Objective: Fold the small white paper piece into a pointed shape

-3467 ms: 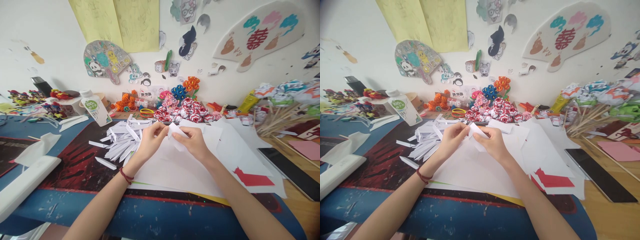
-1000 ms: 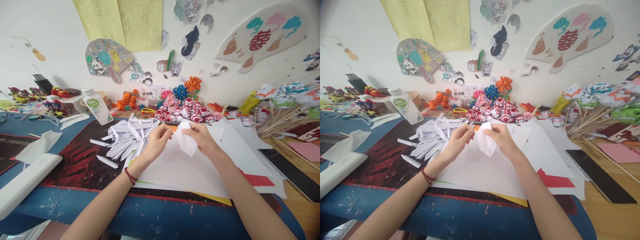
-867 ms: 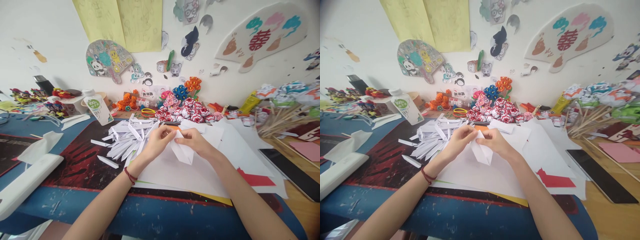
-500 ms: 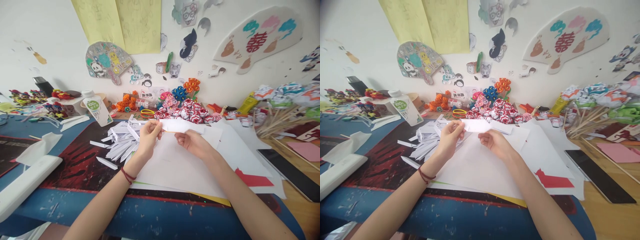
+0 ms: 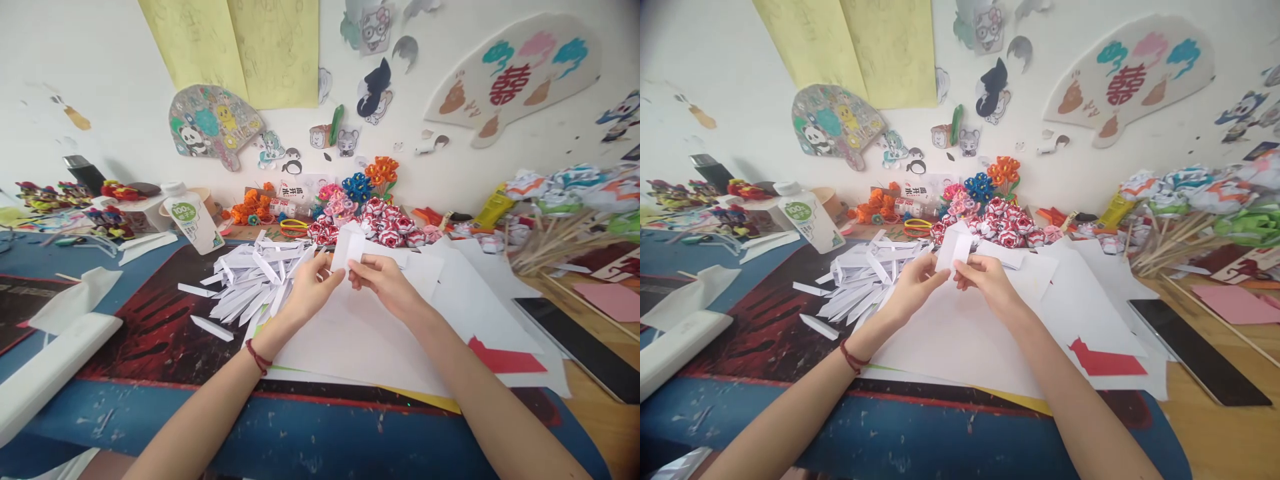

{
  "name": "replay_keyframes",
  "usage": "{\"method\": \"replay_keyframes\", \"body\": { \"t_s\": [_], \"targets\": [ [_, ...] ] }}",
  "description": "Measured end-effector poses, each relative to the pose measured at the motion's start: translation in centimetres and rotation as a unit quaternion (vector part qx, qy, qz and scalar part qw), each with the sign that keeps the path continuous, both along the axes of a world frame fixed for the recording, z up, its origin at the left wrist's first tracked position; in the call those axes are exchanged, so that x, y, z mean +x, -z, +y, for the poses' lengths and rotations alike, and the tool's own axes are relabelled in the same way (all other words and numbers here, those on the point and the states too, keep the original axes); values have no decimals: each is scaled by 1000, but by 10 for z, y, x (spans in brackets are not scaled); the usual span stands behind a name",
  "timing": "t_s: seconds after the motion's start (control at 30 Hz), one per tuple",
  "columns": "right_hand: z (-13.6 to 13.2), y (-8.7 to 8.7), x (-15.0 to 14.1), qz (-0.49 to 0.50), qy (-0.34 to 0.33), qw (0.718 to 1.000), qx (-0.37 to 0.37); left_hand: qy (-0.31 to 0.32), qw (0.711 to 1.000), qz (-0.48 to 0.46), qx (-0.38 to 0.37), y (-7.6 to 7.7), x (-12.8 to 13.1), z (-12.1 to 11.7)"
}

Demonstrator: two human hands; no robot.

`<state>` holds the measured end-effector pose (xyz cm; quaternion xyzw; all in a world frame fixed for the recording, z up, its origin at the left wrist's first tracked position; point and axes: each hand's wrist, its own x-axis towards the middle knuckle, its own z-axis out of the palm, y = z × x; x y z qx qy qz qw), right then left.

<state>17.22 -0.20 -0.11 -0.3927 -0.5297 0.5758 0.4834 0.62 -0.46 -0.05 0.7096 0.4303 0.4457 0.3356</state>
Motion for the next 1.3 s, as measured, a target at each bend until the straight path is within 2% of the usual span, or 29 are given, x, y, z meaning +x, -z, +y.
{"method": "replay_keyframes", "body": {
  "t_s": [0.1, 0.2, 0.27, 0.33, 0.43, 0.6, 0.73, 0.83, 1.03, 1.17, 1.3],
  "targets": [
    [-1, -1, 0, -24, 16, 999, 39, 1, 998, 64, 24, 1, -1, -1],
    [0, -3, 4, -60, 51, 995, 58, -37, 982, 138, 125, 0, -2, -3],
    [1, -4, 8, -74, 71, 993, 61, -51, 948, 215, 229, -2, -4, -5],
    [2, -6, 11, -84, 76, 991, 70, -48, 896, 304, 320, -4, -7, -7],
    [2, -7, 12, -96, 65, 990, 85, -35, 829, 383, 405, -7, -11, -8],
    [1, -7, 13, -105, 59, 988, 93, -39, 783, 398, 476, -10, -18, -6],
    [1, -8, 12, -95, 52, 991, 81, 3, 761, 406, 506, -14, -21, -5],
    [0, -9, 11, -82, 41, 994, 67, 8, 784, 388, 485, -13, -20, -3],
    [-2, -11, 7, -68, 34, 994, 73, -55, 897, 274, 343, -6, -11, 0],
    [-2, -10, 7, -59, 35, 994, 83, -24, 953, 192, 235, -7, -9, 0],
    [-3, -10, 5, -53, 27, 995, 78, 8, 984, 122, 128, -8, -7, -2]
  ]
}}
